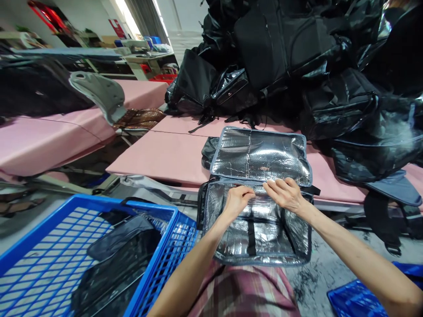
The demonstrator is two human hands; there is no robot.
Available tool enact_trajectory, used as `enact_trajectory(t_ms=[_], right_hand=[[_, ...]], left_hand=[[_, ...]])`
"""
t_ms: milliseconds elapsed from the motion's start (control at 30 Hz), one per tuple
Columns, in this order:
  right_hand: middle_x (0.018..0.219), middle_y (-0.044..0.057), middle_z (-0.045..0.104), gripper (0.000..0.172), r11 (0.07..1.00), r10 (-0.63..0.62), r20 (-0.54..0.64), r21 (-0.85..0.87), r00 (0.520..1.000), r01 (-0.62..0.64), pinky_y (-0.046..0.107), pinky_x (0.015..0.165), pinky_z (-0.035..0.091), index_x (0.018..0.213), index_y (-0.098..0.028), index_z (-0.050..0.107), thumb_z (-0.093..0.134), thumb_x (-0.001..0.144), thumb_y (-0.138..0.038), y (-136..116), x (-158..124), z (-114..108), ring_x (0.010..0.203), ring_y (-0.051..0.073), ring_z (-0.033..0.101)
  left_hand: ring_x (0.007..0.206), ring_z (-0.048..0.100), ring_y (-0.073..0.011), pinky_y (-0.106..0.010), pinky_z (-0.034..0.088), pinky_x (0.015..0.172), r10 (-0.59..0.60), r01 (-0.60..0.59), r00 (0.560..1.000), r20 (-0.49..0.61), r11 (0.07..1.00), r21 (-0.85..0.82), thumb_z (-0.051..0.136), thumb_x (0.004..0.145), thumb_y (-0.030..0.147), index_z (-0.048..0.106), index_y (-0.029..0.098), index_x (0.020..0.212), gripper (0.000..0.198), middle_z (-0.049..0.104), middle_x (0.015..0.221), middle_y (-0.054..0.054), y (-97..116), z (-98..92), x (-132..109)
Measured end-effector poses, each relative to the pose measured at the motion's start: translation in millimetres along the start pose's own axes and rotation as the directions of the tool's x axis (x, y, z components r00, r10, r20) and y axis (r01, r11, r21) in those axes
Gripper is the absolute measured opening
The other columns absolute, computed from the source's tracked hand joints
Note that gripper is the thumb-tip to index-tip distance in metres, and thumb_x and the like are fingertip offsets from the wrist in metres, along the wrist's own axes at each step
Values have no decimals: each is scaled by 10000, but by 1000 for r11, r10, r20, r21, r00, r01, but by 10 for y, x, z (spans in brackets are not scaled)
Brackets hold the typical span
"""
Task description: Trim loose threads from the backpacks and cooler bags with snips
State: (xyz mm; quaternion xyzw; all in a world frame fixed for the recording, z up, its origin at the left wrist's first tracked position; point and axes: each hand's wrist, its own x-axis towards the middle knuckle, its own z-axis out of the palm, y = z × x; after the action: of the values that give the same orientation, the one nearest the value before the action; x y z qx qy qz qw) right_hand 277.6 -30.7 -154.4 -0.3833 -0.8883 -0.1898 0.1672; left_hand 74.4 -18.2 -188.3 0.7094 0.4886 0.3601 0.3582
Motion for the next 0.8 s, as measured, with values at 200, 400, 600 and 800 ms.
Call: enact_trajectory(t_ms=[200,400,600,800], right_hand=[[1002,18,657,278,999,-31,-11,15,999,31,310,615,311,1073,-264,555,340,916,-181,12,45,52,802,140,529],[971,20,657,293,998,-56,46,-34,997,57,310,623,324,1049,-260,562,317,914,-172,-30,132,10,813,137,525],[803,18,651,261,997,-57,-1,-60,998,57,307,583,269,935,-214,577,324,915,-150,-34,181,-28,689,123,487],[903,17,662,263,982,-85,-9,-169,996,82,306,613,272,998,-226,569,334,912,-145,24,126,-61,726,132,495]], left_hand=[[676,593,-130,-224,432,698,51,-50,999,14,998,-38,561,728,178,686,191,687,133,686,724,3,-5,-14,13],[661,587,-134,-226,434,661,-20,24,999,41,995,-94,562,726,209,684,186,696,128,680,710,5,-21,-12,21],[699,596,-140,-240,397,700,121,-142,973,195,985,96,561,767,205,693,198,710,144,678,732,2,-33,-168,-41],[872,527,-183,-314,322,771,338,-344,935,107,792,504,524,834,308,622,222,1017,225,621,971,-53,181,-313,-51]])
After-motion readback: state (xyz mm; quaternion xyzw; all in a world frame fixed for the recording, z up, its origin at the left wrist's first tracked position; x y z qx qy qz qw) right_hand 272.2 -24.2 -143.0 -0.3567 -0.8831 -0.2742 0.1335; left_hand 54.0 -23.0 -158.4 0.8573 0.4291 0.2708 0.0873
